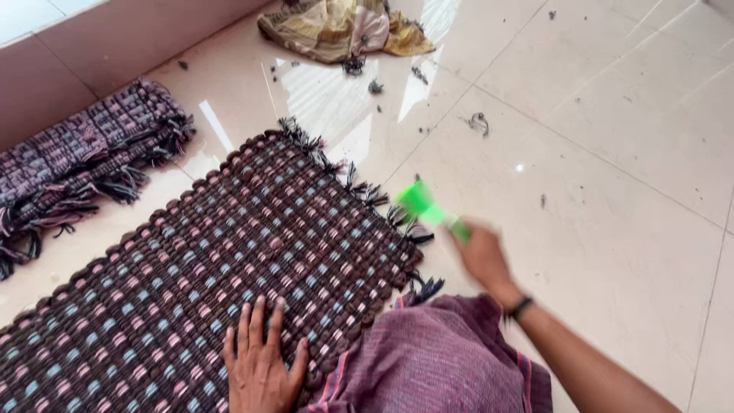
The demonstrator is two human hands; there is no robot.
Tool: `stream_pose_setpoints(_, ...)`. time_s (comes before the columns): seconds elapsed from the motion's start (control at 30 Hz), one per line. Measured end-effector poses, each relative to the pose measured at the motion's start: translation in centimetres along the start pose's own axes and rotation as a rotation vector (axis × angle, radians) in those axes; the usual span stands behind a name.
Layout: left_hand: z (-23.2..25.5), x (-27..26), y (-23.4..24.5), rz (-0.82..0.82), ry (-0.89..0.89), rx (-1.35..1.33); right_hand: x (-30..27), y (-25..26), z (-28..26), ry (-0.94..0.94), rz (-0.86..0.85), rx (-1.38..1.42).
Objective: The person cleans two rugs by hand using a green brush to remove hair and debris while on a tiled floor.
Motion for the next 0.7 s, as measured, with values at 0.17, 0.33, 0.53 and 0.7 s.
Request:
stream_pose_setpoints(0.17,-0.4,-0.4,-0.9,-0.028,0.018,0.042,-3.7,-0.5,0.2,-0.253,-0.201,0.103)
stream_pose_setpoints(0.33,-0.5,-0.3,-1.2,-0.001,0.001,0.047,-4.2,2.2,-3.0,-0.051,-0.022,0.011)
stream_pose_setpoints(0.53,-1.6,-1.8,-2.5,-0.008,-0.004,0.012,-4.7,3.7,-0.5,-0.145,0.073,-0.219)
stream_pose_setpoints(0.7,-1.0,-1.2,0.4,-0.227,0.172,-0.384,-12.4,2.2,-2.4,-0.682,-0.241,1.283)
Point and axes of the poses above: each hand's wrist, its own x-axis towards the middle knuckle, its own y-axis out of the back of the hand, z = x × y, the point moved 8 cm from there along x, towards the middle knuckle, and after that the axes turned 8 degrees about x, right-handed, at the moved point
